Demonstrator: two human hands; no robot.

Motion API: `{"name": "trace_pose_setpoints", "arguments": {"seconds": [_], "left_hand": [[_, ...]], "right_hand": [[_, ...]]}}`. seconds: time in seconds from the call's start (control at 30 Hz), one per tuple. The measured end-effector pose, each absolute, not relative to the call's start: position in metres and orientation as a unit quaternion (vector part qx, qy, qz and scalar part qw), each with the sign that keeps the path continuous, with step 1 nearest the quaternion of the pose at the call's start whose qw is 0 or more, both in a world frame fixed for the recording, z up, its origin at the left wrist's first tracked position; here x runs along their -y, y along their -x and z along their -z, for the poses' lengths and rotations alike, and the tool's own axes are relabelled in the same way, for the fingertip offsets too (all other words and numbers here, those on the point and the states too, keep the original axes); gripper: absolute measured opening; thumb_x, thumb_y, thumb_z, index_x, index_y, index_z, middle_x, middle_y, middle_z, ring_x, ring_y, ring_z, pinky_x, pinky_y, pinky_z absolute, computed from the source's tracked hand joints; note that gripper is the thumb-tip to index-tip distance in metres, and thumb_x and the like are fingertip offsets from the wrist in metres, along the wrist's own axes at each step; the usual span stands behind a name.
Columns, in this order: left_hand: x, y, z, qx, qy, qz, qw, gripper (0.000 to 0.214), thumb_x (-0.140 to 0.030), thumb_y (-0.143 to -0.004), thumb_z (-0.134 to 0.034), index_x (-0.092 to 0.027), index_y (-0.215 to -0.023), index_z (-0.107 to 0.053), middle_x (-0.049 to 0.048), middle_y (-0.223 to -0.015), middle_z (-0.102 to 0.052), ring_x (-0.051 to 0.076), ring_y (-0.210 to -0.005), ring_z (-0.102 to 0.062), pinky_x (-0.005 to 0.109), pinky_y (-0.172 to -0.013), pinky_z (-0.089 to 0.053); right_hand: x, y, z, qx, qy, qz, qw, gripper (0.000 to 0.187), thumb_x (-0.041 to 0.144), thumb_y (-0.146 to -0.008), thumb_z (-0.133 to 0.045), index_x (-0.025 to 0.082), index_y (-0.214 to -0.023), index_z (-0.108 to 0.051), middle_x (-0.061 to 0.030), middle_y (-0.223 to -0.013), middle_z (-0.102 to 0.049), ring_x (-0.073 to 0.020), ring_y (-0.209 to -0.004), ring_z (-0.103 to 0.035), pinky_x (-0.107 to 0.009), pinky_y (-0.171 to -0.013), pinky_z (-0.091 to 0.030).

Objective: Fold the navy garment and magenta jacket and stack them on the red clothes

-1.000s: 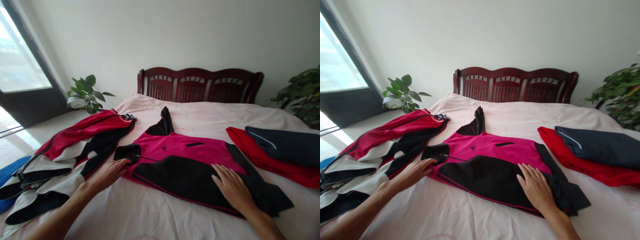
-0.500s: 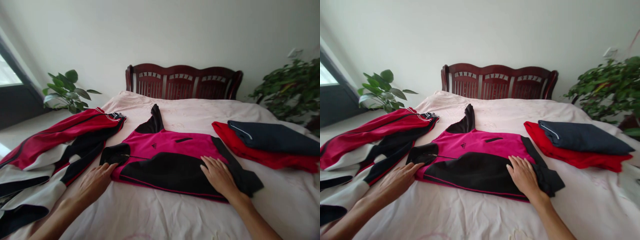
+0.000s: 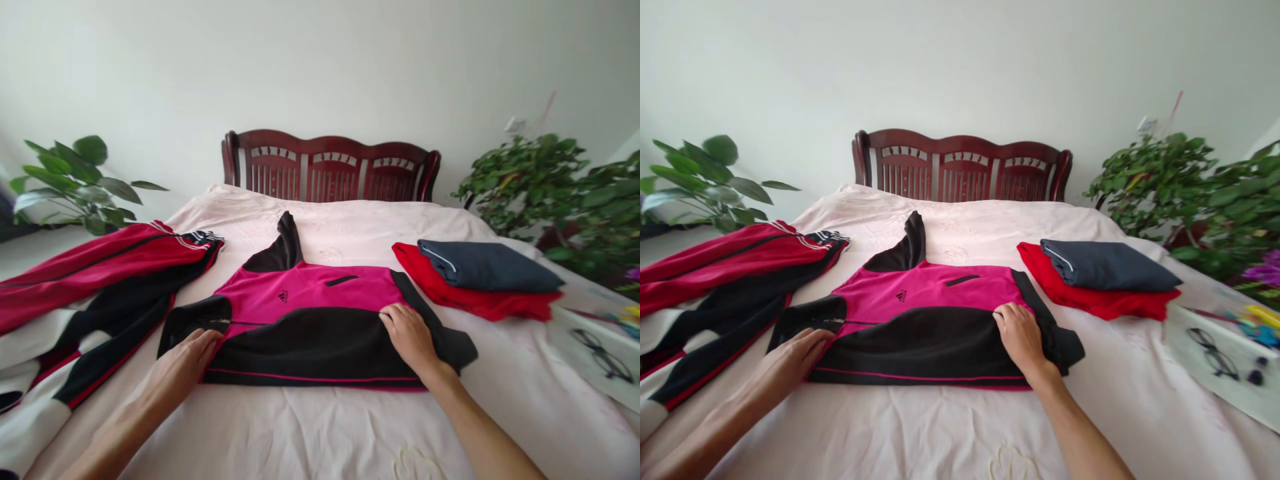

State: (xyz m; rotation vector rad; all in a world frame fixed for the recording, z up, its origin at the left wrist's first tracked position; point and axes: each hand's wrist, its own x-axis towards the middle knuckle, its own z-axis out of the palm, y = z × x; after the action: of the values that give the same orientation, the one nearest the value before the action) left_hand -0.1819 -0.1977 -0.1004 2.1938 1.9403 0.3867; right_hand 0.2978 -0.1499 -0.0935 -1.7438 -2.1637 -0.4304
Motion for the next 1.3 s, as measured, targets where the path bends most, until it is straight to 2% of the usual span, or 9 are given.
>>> {"name": "trace_pose_setpoints", "arguments": {"seconds": [0.2,0.3,0.43,0.57,0.7,0.87,0.93,1.1,1.3], "left_hand": [[0.201,0.173,0.085,-0.666,-0.744,-0.054,-0.01,0.038,-0.028,-0.099,-0.032,-0.026,-0.122,-0.062,0.007,-0.106,-0.068,0.025,-0.095,-0.065,0.037,-0.081,-0.048],[0.195,0.147,0.077,-0.626,-0.773,-0.082,-0.057,0.038,-0.027,-0.099,-0.035,-0.025,-0.129,-0.06,0.01,-0.121,-0.065,0.027,-0.111,-0.06,0.042,-0.093,-0.046],[0.184,0.11,0.091,-0.491,-0.861,-0.125,-0.044,0.057,-0.041,-0.096,-0.05,-0.033,-0.15,-0.035,0.0077,-0.153,-0.043,0.03,-0.14,-0.038,0.048,-0.113,-0.036],[0.181,0.096,0.109,-0.437,-0.894,-0.101,0.017,0.069,-0.048,-0.095,-0.049,-0.037,-0.155,-0.017,0.007,-0.161,-0.028,0.031,-0.146,-0.029,0.053,-0.117,-0.03],[0.177,0.106,0.096,-0.438,-0.886,-0.099,0.113,0.06,-0.043,-0.094,-0.053,-0.04,-0.151,-0.032,0.0033,-0.16,-0.031,0.03,-0.145,-0.033,0.051,-0.117,-0.031],[0.13,0.121,0.064,-0.515,-0.813,-0.155,0.223,0.031,-0.037,-0.094,-0.049,-0.029,-0.112,-0.072,0.0014,-0.113,-0.075,0.021,-0.104,-0.068,0.031,-0.092,-0.052],[0.096,0.126,0.058,-0.576,-0.777,-0.168,0.19,0.029,-0.031,-0.09,-0.051,-0.024,-0.107,-0.074,0.0027,-0.106,-0.076,0.021,-0.098,-0.069,0.029,-0.088,-0.052],[0.017,0.141,0.061,-0.677,-0.71,-0.166,0.102,0.048,-0.024,-0.08,-0.057,-0.014,-0.126,-0.062,0.0156,-0.129,-0.064,0.028,-0.121,-0.058,0.036,-0.103,-0.042],[-0.031,0.157,0.078,-0.737,-0.655,-0.128,0.104,0.069,-0.028,-0.062,-0.069,-0.01,-0.127,-0.058,0.0227,-0.126,-0.061,0.04,-0.118,-0.057,0.044,-0.095,-0.045]], "right_hand": [[0.154,-0.301,0.094,0.78,0.591,0.173,0.111,0.032,0.031,-0.097,-0.043,0.02,-0.122,-0.06,-0.0107,-0.121,-0.068,-0.0264,-0.113,-0.061,-0.049,-0.108,-0.034],[0.154,-0.302,0.084,0.778,0.587,0.19,0.117,0.041,0.038,-0.097,-0.041,0.02,-0.131,-0.056,-0.0126,-0.13,-0.064,-0.0283,-0.121,-0.057,-0.053,-0.111,-0.031],[0.155,-0.319,0.088,0.781,0.58,0.207,0.103,0.048,0.043,-0.096,-0.039,0.021,-0.136,-0.054,-0.0134,-0.137,-0.06,-0.0314,-0.128,-0.053,-0.057,-0.11,-0.031],[0.156,-0.351,0.112,0.793,0.563,0.212,0.097,0.046,0.043,-0.094,-0.039,0.028,-0.134,-0.057,-0.0087,-0.14,-0.058,-0.0298,-0.127,-0.054,-0.056,-0.107,-0.037],[0.15,-0.375,0.118,0.811,0.55,0.18,0.093,0.045,0.046,-0.093,-0.039,0.032,-0.13,-0.061,-0.0051,-0.14,-0.058,-0.0288,-0.126,-0.056,-0.052,-0.103,-0.044],[0.113,-0.374,0.08,0.791,0.605,0.05,0.079,0.047,0.044,-0.098,-0.028,0.032,-0.115,-0.07,-0.0039,-0.12,-0.072,-0.0266,-0.11,-0.067,-0.044,-0.093,-0.052],[0.088,-0.364,0.064,0.767,0.633,0.021,0.097,0.047,0.046,-0.098,-0.03,0.029,-0.115,-0.07,-0.0053,-0.12,-0.071,-0.0271,-0.11,-0.067,-0.043,-0.092,-0.052],[0.015,-0.337,0.051,0.805,0.584,0.019,0.105,0.041,0.033,-0.093,-0.042,0.017,-0.123,-0.065,-0.0121,-0.127,-0.067,-0.0249,-0.119,-0.061,-0.04,-0.103,-0.045],[-0.043,-0.317,0.059,0.799,0.598,0.047,0.038,0.049,0.021,-0.084,-0.051,0.016,-0.132,-0.058,-0.016,-0.137,-0.059,-0.0262,-0.124,-0.057,-0.041,-0.104,-0.042]]}}
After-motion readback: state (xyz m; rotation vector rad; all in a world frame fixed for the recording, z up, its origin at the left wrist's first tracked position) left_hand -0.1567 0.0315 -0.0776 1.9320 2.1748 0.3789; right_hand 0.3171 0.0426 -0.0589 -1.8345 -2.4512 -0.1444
